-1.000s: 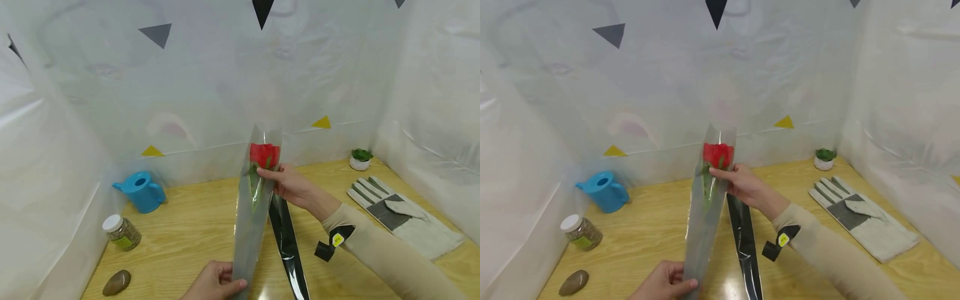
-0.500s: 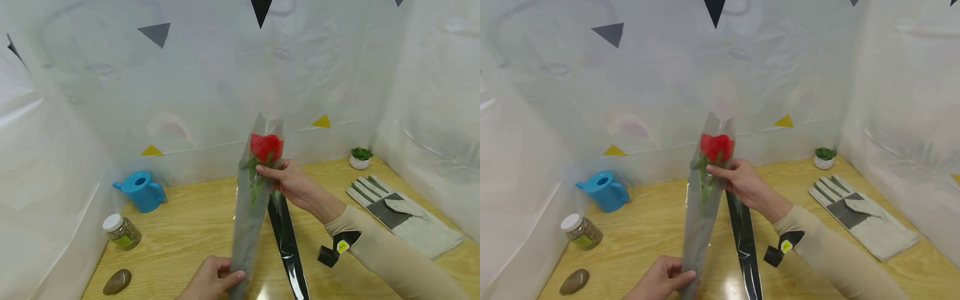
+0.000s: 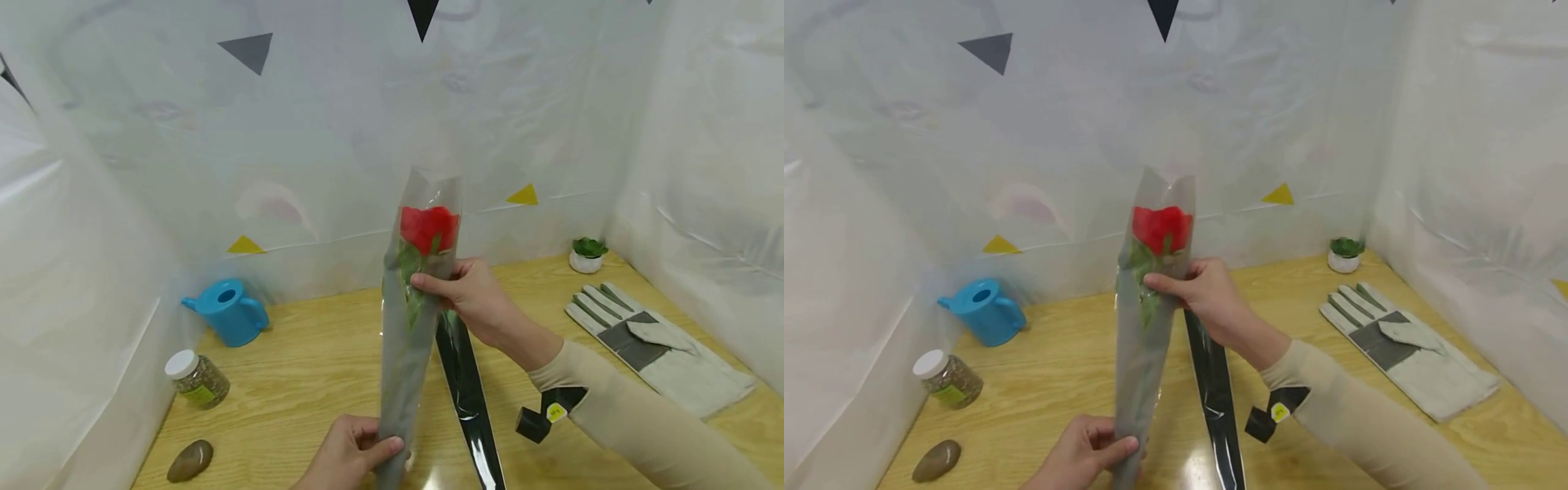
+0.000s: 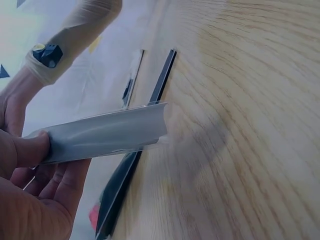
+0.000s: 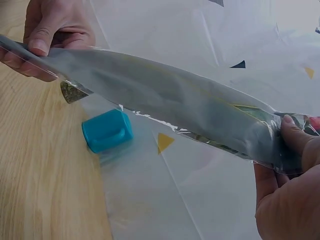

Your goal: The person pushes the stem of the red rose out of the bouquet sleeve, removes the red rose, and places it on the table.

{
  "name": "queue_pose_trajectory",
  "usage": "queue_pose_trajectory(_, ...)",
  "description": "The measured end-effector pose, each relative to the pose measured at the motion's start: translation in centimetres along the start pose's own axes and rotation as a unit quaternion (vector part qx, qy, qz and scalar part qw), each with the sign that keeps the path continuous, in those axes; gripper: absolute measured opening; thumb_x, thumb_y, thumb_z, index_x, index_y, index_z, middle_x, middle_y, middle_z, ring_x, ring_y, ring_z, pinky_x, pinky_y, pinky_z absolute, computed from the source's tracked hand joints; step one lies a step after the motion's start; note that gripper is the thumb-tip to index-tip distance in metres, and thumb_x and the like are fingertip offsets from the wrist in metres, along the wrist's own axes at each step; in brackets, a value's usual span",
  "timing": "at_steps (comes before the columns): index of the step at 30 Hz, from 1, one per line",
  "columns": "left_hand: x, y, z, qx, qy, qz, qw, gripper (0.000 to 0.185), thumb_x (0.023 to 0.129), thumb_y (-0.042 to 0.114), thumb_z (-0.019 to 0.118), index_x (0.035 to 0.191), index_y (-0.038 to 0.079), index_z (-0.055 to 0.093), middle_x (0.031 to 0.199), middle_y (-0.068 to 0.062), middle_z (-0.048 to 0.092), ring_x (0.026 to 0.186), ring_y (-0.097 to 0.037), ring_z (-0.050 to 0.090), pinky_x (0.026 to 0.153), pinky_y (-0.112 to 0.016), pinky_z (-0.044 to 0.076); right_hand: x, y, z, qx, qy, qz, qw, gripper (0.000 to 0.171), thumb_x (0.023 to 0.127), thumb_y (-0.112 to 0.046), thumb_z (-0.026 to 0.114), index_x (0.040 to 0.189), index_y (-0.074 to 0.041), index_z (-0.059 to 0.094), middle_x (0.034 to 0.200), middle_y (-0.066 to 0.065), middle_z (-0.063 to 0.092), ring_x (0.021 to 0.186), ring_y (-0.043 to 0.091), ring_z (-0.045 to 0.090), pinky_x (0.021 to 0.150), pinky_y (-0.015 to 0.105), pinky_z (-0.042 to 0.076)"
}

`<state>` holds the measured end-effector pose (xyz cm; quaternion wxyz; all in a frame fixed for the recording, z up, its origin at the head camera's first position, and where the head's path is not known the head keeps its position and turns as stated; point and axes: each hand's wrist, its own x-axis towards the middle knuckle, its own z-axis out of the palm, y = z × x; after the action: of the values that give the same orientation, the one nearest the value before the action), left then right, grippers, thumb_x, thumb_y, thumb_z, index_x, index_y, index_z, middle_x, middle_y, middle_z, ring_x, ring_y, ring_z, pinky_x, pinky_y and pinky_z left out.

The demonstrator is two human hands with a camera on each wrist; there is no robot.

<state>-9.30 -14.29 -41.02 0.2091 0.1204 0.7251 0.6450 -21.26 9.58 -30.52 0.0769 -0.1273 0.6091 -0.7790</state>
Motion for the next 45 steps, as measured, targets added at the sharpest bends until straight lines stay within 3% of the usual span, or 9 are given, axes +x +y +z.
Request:
queue_pose_trajectory(4, 0.0, 0.3, 0.1, 0.007, 0.007, 0.011, 0.9999, 0.016, 0.094, 0.010, 0.069, 0.097, -0.005, 0.074, 0.081, -0.018, 0.072, 0.073, -0.023, 0.071, 0.067, -0.036, 0.059, -0.1, 0.1, 0.2, -0.013, -0.004, -0.021, 1.000, 0.030, 0.086, -0.012, 0.079, 0.112, 0.000, 0.071, 0.104, 0.012, 0.072, 0.095, 0.027, 0.066, 0.085, 0.040, 0.054)
queue_pose_trajectory(11, 0.1, 1.0, 0.5, -0.027, -0.005, 0.032, 0.9991, 0.016, 0.094, 0.006, 0.068, 0.099, -0.008, 0.073, 0.082, -0.021, 0.072, 0.072, -0.027, 0.072, 0.068, -0.035, 0.059, -0.3, 0.6, 0.5, -0.024, 0.012, -0.020, 0.999, 0.033, 0.085, -0.016, 0.081, 0.111, 0.003, 0.072, 0.104, 0.012, 0.072, 0.098, 0.028, 0.064, 0.085, 0.039, 0.054)
queue_pose_trajectory(18, 0.2, 1.0, 0.7, -0.050, 0.021, 0.036, 0.9978, 0.018, 0.093, 0.003, 0.067, 0.100, -0.014, 0.070, 0.084, -0.023, 0.071, 0.071, -0.024, 0.072, 0.068, -0.033, 0.059, -0.7, 1.2, 1.1, -0.003, 0.022, -0.041, 0.999, 0.023, 0.086, -0.009, 0.079, 0.106, 0.001, 0.074, 0.099, 0.010, 0.073, 0.091, 0.024, 0.066, 0.081, 0.037, 0.054)
queue_pose_trajectory(24, 0.4, 1.2, 0.8, -0.064, 0.026, 0.049, 0.9964, 0.018, 0.094, 0.002, 0.067, 0.098, -0.015, 0.069, 0.085, -0.028, 0.069, 0.070, -0.026, 0.072, 0.067, -0.033, 0.059, -0.9, 1.4, 1.5, -0.007, 0.019, -0.026, 0.999, 0.023, 0.086, -0.011, 0.079, 0.105, 0.001, 0.075, 0.098, 0.009, 0.073, 0.092, 0.022, 0.065, 0.081, 0.036, 0.054)
queue_pose_trajectory(33, 0.6, 1.8, 0.5, -0.039, 0.029, 0.070, 0.9964, 0.018, 0.095, 0.003, 0.065, 0.103, -0.013, 0.069, 0.088, -0.026, 0.070, 0.072, -0.024, 0.072, 0.068, -0.033, 0.059, -0.9, 1.6, 1.5, -0.019, 0.003, -0.014, 1.000, 0.024, 0.085, -0.010, 0.080, 0.105, 0.002, 0.074, 0.098, 0.008, 0.072, 0.093, 0.021, 0.065, 0.081, 0.035, 0.054)
queue_pose_trajectory(40, 0.6, 1.2, 0.3, -0.003, 0.028, 0.054, 0.9982, 0.018, 0.095, 0.004, 0.065, 0.108, -0.008, 0.069, 0.093, -0.016, 0.072, 0.080, -0.022, 0.072, 0.071, -0.032, 0.058, -1.1, 1.4, 1.5, -0.050, -0.007, -0.003, 0.999, 0.031, 0.083, -0.015, 0.083, 0.105, 0.005, 0.073, 0.103, 0.010, 0.072, 0.105, 0.026, 0.061, 0.091, 0.039, 0.050)
queue_pose_trajectory(45, 0.5, 1.2, 0.3, 0.024, 0.019, 0.051, 0.9982, 0.019, 0.095, 0.007, 0.067, 0.109, -0.005, 0.070, 0.096, -0.011, 0.072, 0.084, -0.021, 0.071, 0.071, -0.033, 0.058, -1.1, 1.3, 1.4, -0.053, -0.005, 0.008, 0.999, 0.027, 0.084, -0.015, 0.082, 0.101, 0.005, 0.074, 0.100, 0.009, 0.071, 0.100, 0.025, 0.061, 0.087, 0.038, 0.051)
